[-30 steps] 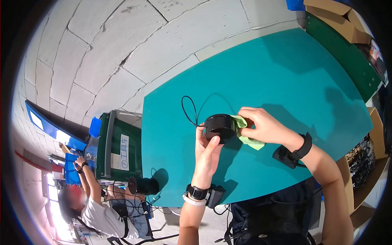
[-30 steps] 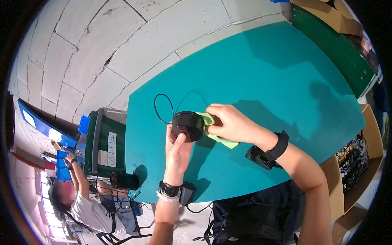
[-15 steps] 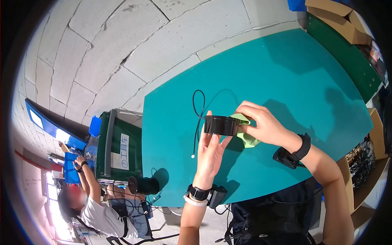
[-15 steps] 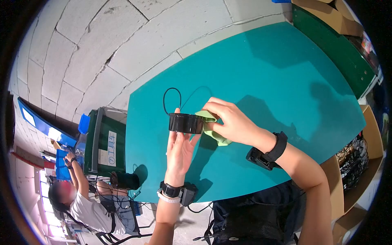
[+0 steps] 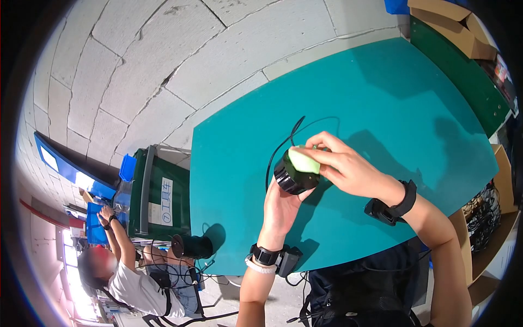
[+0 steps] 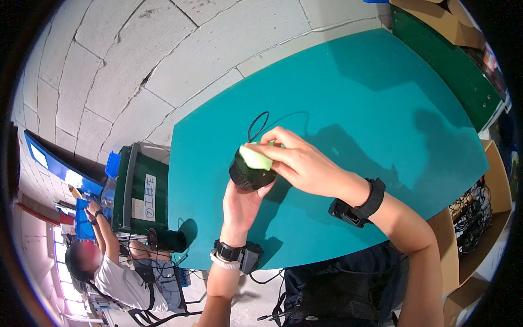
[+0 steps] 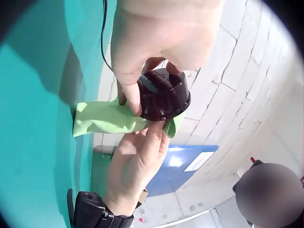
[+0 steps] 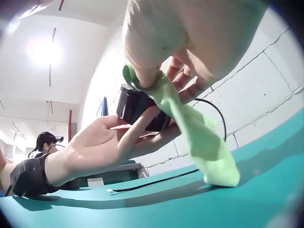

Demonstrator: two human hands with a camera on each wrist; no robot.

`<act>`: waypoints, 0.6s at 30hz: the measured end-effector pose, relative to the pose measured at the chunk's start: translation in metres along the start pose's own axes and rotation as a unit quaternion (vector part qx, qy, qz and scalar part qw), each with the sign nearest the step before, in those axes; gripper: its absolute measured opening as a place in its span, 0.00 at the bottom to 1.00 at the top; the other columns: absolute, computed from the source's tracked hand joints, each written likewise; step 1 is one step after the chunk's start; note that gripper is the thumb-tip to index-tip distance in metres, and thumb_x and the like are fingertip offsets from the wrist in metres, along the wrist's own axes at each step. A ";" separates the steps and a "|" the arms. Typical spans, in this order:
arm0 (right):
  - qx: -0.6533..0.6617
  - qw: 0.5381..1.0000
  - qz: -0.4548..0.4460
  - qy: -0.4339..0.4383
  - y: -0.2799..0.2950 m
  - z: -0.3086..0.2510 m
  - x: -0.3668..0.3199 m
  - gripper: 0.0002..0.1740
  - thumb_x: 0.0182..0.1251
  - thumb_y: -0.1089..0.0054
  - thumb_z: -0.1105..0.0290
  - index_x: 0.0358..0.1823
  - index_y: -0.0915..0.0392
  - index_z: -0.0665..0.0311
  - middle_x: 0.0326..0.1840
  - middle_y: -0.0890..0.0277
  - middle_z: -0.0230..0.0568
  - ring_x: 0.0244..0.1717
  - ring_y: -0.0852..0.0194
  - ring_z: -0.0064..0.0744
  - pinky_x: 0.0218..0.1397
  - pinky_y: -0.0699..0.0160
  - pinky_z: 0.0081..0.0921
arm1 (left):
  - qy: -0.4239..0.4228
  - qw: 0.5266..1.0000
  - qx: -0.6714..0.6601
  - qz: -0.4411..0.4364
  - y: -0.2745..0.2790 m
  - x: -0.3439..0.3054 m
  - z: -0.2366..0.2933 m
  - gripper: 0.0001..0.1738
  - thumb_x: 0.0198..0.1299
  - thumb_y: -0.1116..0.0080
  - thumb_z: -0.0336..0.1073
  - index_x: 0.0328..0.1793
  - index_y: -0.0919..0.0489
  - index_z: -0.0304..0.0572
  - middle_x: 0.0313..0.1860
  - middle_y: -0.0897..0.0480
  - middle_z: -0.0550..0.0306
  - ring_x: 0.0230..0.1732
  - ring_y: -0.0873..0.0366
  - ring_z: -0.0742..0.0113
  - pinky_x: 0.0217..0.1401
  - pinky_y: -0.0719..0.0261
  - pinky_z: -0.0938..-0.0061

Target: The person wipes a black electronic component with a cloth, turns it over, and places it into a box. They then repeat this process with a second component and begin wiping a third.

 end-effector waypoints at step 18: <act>0.085 0.996 -0.006 -0.033 0.006 0.004 -0.001 0.24 0.61 0.54 0.83 0.59 0.26 0.64 0.49 0.30 0.43 0.46 0.27 0.37 0.49 0.27 0.29 | -0.046 0.998 0.030 -0.017 -0.004 -0.002 0.009 0.32 0.66 0.46 0.41 0.74 0.44 0.47 0.63 0.29 0.50 0.64 0.29 0.60 0.65 0.28 0.60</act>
Point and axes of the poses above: each hand's wrist, its own x-axis towards the middle knuckle, its own y-axis out of the back of the hand, z = x × y, the point moved 9 cm from there along x, towards the middle knuckle
